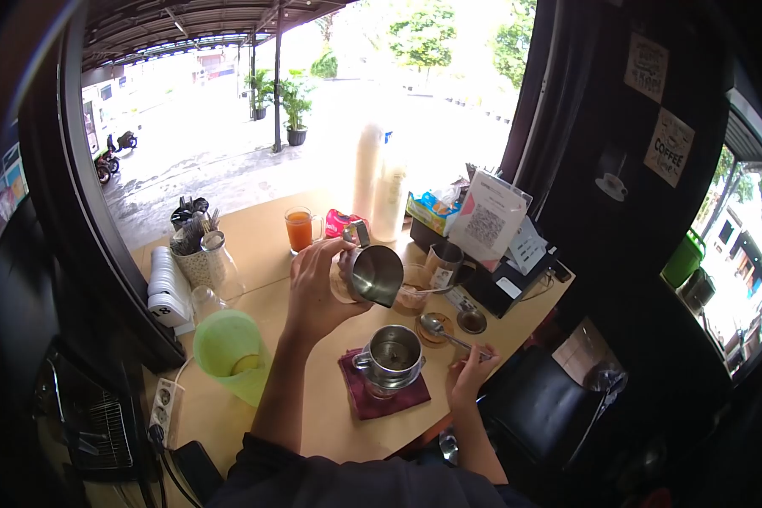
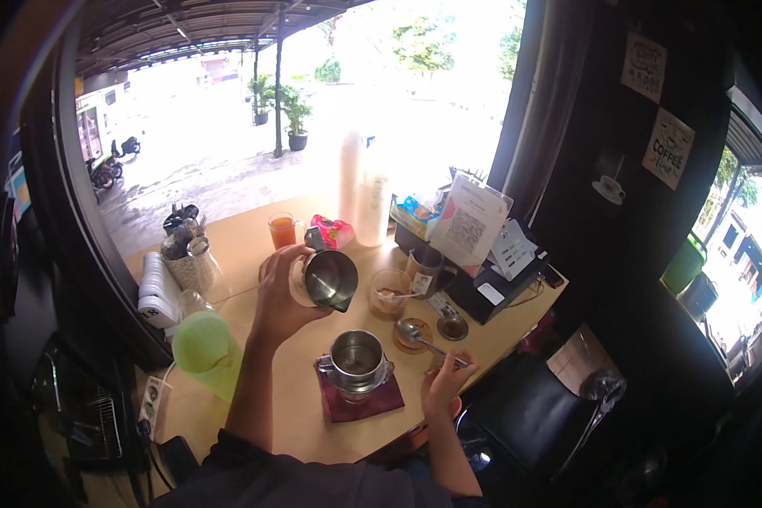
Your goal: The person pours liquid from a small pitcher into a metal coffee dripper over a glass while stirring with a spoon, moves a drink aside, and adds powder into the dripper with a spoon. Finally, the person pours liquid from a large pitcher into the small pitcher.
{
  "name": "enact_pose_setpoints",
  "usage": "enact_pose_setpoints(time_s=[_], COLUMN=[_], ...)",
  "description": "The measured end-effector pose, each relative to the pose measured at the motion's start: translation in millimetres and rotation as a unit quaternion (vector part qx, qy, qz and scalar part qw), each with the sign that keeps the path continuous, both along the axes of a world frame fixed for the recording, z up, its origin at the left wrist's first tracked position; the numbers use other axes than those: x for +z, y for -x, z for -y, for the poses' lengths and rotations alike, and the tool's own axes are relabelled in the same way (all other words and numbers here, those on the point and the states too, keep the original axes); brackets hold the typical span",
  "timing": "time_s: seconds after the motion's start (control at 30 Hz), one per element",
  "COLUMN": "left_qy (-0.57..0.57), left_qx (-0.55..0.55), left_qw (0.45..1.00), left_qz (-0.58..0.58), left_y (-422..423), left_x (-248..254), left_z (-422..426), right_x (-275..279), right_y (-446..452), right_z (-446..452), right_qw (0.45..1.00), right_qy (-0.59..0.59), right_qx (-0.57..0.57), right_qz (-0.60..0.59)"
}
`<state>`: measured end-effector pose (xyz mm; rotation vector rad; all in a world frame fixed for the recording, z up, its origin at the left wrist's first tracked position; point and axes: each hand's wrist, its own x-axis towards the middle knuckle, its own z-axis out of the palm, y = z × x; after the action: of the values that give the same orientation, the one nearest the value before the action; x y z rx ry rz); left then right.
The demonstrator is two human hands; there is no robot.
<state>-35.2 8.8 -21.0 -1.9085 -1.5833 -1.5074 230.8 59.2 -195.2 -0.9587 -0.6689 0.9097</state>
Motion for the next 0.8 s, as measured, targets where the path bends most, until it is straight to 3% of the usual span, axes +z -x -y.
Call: enact_pose_setpoints(time_s=[0.07, 0.13, 0.27, 0.33, 0.5, 0.63, 0.8], left_qy=[0.002, 0.007, 0.020, 0.022, 0.037, 0.032, 0.125], left_qx=[0.001, 0.000, 0.011, 0.010, -0.065, -0.060, -0.088], left_qw=[1.000, 1.000, 0.999, 0.999, 0.983, 0.984, 0.958], left_qz=[0.001, 0.003, 0.036, 0.046, 0.166, 0.162, 0.244], left_y=[1.9, 1.3, -5.1, -7.3, -10.7, -15.0, -15.6], left_x=[-0.2, -0.9, -4.1, -7.4, -23.3, -34.8, -57.5], left_z=[-0.4, -0.6, -3.4, -6.3, -18.5, -12.5, 12.0], right_x=[-8.2, -12.4, -17.5, -15.6, -7.3, -4.3, -4.9], right_y=[-11.9, -25.1, -34.8, -31.3, -24.1, -23.5, -23.2], right_z=[-2.7, -3.0, 2.5, 8.2, 13.5, 15.0, 15.9], right_qw=[1.000, 0.978, 0.947, 0.859, 0.841, 0.844, 0.844], right_qy=[-0.007, -0.019, -0.001, -0.023, -0.053, -0.039, -0.053], right_qx=[-0.018, -0.013, -0.014, -0.082, -0.096, -0.072, -0.069], right_qz=[0.020, 0.206, 0.321, 0.504, 0.530, 0.529, 0.530])
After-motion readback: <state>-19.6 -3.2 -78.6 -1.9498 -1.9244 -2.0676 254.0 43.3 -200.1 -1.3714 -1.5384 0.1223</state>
